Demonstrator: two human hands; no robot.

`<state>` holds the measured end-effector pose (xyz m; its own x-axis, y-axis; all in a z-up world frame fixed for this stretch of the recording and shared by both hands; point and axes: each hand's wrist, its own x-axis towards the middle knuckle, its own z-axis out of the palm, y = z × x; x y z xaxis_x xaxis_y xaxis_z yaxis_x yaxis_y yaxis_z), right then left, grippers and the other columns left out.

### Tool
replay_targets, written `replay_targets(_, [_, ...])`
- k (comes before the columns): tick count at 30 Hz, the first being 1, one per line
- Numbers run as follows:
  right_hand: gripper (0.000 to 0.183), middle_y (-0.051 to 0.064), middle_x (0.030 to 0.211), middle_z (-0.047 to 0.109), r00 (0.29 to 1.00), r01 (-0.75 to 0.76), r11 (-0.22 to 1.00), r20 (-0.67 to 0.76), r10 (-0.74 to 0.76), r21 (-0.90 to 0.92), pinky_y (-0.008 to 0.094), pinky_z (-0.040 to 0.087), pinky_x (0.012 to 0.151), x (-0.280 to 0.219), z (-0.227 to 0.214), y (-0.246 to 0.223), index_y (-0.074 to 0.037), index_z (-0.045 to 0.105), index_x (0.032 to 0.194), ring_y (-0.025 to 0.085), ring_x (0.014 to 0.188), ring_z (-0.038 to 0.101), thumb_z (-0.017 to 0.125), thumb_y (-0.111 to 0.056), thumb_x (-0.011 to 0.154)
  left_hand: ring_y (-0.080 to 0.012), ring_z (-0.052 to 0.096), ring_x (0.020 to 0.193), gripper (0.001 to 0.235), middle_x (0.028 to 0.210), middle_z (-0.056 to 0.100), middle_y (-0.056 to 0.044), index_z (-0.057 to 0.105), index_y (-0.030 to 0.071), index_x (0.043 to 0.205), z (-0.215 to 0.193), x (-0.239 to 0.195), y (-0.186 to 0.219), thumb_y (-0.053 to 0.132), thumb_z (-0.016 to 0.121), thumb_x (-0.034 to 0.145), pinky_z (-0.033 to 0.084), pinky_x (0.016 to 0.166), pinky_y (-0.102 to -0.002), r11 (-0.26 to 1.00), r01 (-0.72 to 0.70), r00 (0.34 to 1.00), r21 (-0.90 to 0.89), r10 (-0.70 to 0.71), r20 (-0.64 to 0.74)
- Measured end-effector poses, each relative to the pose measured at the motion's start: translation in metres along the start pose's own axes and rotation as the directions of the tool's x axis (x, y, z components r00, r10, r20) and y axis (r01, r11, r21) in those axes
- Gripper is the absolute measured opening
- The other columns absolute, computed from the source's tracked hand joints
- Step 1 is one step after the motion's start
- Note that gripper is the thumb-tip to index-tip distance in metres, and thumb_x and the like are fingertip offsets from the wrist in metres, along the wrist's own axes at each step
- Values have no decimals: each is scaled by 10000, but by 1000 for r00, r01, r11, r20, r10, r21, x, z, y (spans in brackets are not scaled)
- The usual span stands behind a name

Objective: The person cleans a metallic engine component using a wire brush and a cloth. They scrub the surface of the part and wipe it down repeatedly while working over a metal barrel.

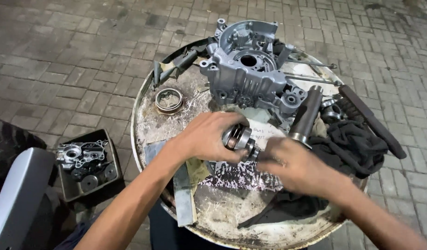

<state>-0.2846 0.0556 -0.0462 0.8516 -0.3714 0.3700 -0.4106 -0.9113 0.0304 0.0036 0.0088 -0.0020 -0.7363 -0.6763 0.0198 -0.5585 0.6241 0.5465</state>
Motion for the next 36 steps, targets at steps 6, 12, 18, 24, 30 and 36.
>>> replay_targets(6, [449, 70, 981, 643, 997, -73, 997, 28, 73, -16, 444, 526, 839, -6, -6, -5, -250, 710, 1171, 299, 912, 626, 514, -68, 809, -164, 633, 699, 937, 1333, 666, -131, 566, 72, 1392, -1, 4, -2, 683, 602, 683, 384, 513, -260, 1000, 10, 1000, 9, -10, 18])
replay_targets(12, [411, 83, 999, 662, 967, -254, 961, -27, 253, -110, 401, 546, 894, -13, 6, 17, -168, 707, 1078, 251, 947, 642, 521, 89, 816, -229, 675, 782, 932, 1300, 679, -168, 602, 35, 1338, 2, 7, -3, 699, 588, 684, 437, 538, -287, 1000, -28, 1000, 2, 28, -8])
replay_targets(18, [290, 114, 1030, 679, 894, -360, 913, -210, 396, 189, 457, 519, 900, -18, -5, 1, -107, 724, 1016, 302, 947, 635, 620, 63, 804, -236, 686, 811, 926, 1294, 683, -177, 609, 37, 1325, 2, 4, -6, 705, 595, 685, 419, 540, -272, 997, -79, 997, 11, 79, -14])
replay_targets(24, [145, 106, 960, 654, 911, -266, 928, -246, 330, 261, 436, 546, 790, 0, -18, -16, -58, 682, 1076, 323, 839, 633, 571, -37, 986, -219, 656, 773, 956, 1196, 711, -112, 602, 81, 1306, 17, -2, -18, 777, 558, 651, 436, 565, -275, 983, -181, 983, -29, 180, -33])
replay_targets(30, [137, 79, 984, 702, 897, -281, 919, -264, 354, 277, 408, 544, 767, -8, -14, -16, -63, 711, 1061, 286, 819, 653, 622, -86, 959, -215, 656, 746, 959, 1136, 716, -72, 605, 108, 1291, 15, -16, -13, 804, 544, 634, 475, 582, -286, 975, -219, 975, -38, 217, -51])
replay_targets(36, [110, 127, 1012, 667, 936, -165, 960, -272, 224, 225, 444, 557, 730, -7, -17, -15, -59, 687, 1025, 326, 872, 647, 608, -52, 949, -238, 687, 809, 935, 1166, 685, -57, 610, 123, 1276, 23, -21, -19, 794, 559, 627, 551, 634, -318, 960, -279, 954, 7, 279, -109])
